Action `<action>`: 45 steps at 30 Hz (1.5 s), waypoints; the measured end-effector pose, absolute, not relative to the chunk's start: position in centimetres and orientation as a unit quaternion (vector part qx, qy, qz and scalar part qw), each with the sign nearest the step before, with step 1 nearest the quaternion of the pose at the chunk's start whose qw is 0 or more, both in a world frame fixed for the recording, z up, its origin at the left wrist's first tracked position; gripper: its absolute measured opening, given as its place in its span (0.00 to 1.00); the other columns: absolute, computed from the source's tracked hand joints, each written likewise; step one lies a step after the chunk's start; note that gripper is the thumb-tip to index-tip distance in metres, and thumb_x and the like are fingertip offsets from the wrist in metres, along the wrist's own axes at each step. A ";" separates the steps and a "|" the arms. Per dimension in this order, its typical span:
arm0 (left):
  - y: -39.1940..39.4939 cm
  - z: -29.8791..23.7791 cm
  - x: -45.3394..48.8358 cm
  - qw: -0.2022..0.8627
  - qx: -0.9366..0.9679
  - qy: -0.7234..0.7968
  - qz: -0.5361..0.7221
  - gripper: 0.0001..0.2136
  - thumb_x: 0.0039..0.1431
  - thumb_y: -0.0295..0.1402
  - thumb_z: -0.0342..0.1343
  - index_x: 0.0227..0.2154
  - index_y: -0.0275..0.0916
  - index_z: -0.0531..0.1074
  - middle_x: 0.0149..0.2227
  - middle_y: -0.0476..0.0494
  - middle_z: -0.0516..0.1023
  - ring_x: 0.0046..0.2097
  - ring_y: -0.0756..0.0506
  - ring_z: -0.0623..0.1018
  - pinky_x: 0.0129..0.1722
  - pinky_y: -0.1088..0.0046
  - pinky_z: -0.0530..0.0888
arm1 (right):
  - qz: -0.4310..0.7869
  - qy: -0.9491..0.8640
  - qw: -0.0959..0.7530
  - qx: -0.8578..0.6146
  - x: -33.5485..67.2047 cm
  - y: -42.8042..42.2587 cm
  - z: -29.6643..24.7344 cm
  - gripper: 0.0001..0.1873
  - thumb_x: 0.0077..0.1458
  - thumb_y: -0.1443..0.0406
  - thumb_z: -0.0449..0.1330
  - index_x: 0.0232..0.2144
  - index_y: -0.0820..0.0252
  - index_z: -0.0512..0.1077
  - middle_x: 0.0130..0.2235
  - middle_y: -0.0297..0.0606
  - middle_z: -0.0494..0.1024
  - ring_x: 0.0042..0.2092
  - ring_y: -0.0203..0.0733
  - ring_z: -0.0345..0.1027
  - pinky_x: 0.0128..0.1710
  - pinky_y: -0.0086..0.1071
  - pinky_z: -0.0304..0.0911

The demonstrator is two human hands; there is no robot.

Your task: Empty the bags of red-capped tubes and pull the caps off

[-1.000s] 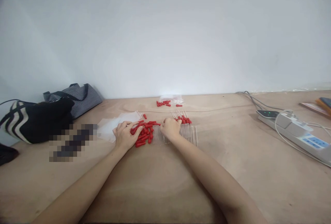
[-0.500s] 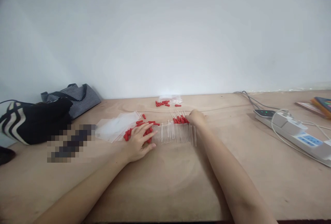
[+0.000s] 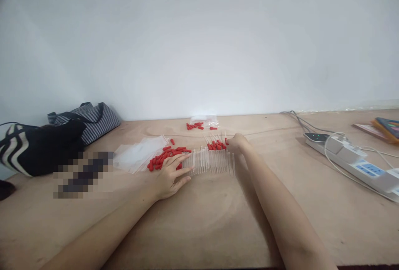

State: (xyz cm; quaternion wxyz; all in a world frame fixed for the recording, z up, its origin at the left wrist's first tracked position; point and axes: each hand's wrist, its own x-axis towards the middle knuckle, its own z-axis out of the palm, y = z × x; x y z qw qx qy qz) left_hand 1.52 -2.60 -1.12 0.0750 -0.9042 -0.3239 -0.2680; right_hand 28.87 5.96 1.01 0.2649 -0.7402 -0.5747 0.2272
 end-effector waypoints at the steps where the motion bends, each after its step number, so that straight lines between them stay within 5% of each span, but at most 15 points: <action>1: -2.4 -1.2 1.6 0.064 -0.894 -0.329 -0.296 0.11 0.55 0.35 0.50 0.39 0.44 0.73 0.48 0.41 0.69 0.49 0.41 0.66 0.45 0.59 0.63 | 0.245 -0.583 0.280 -0.722 28.5 5.3 1.3 0.12 0.43 0.59 0.58 0.22 0.64 0.72 0.19 0.37 0.71 0.24 0.37 0.64 0.23 0.27 0.55; 7: -2.0 -0.4 2.8 -0.011 -0.862 -0.358 -0.360 0.12 0.58 0.35 0.45 0.36 0.42 0.74 0.37 0.44 0.74 0.38 0.46 0.68 0.38 0.66 0.67 | 0.331 -0.659 0.342 -0.582 22.8 -1.0 0.8 0.15 0.48 0.56 0.53 0.23 0.62 0.71 0.22 0.33 0.71 0.24 0.33 0.61 0.25 0.26 0.53; 13: -3.1 -0.5 4.3 -0.113 -0.805 -0.450 -0.370 0.12 0.59 0.37 0.44 0.31 0.39 0.71 0.29 0.48 0.75 0.31 0.48 0.69 0.30 0.72 0.67 | 0.150 -0.748 0.360 -0.537 19.2 -5.2 -0.1 0.13 0.53 0.61 0.50 0.21 0.58 0.70 0.25 0.31 0.71 0.31 0.36 0.61 0.32 0.30 0.46; 18: -2.9 -0.1 3.3 0.049 -0.817 -0.483 -0.313 0.07 0.56 0.34 0.48 0.29 0.39 0.68 0.28 0.48 0.74 0.32 0.45 0.69 0.32 0.68 0.62 | -0.154 -0.767 0.388 -0.487 20.3 -4.6 -1.1 0.10 0.54 0.63 0.51 0.26 0.55 0.71 0.29 0.34 0.73 0.34 0.36 0.61 0.37 0.34 0.43; 22: -2.8 0.3 2.7 0.195 -0.836 -0.433 -0.274 0.07 0.55 0.35 0.50 0.28 0.39 0.69 0.28 0.47 0.76 0.34 0.44 0.69 0.33 0.66 0.59 | -0.284 -0.777 0.371 -0.422 21.3 -4.0 -2.1 0.12 0.55 0.66 0.51 0.40 0.47 0.69 0.43 0.33 0.73 0.46 0.39 0.60 0.46 0.36 0.36; 24: -2.9 0.1 2.8 0.230 -0.848 -0.396 -0.267 0.08 0.57 0.35 0.49 0.28 0.40 0.70 0.28 0.47 0.76 0.33 0.45 0.70 0.33 0.66 0.58 | -0.281 -0.797 0.339 -0.415 21.4 -3.8 -2.4 0.15 0.56 0.67 0.50 0.44 0.46 0.66 0.44 0.31 0.73 0.50 0.39 0.57 0.49 0.37 0.31; 29: -2.8 -1.1 3.3 0.267 -0.846 -0.347 -0.306 0.07 0.58 0.34 0.47 0.33 0.42 0.71 0.34 0.48 0.77 0.37 0.46 0.72 0.40 0.64 0.57 | -0.253 -0.824 0.312 -0.398 21.3 -3.6 -3.2 0.16 0.55 0.71 0.48 0.41 0.48 0.68 0.25 0.28 0.74 0.46 0.36 0.62 0.52 0.39 0.25; 33: -2.8 -1.5 3.0 0.280 -0.843 -0.326 -0.322 0.06 0.58 0.35 0.49 0.31 0.46 0.72 0.44 0.49 0.74 0.47 0.44 0.70 0.48 0.58 0.52 | -0.232 -0.835 0.309 -0.392 21.7 -3.9 -3.4 0.16 0.53 0.71 0.49 0.39 0.47 0.70 0.25 0.28 0.74 0.46 0.36 0.62 0.53 0.38 0.25; 45: -4.3 -1.8 2.7 0.330 -0.852 -0.264 -0.309 0.09 0.56 0.27 0.48 0.28 0.46 0.72 0.45 0.53 0.74 0.50 0.47 0.69 0.56 0.59 0.46 | -0.168 -0.861 0.297 -0.378 23.2 -4.8 -3.9 0.15 0.53 0.69 0.50 0.37 0.43 0.69 0.28 0.25 0.76 0.45 0.34 0.63 0.53 0.38 0.25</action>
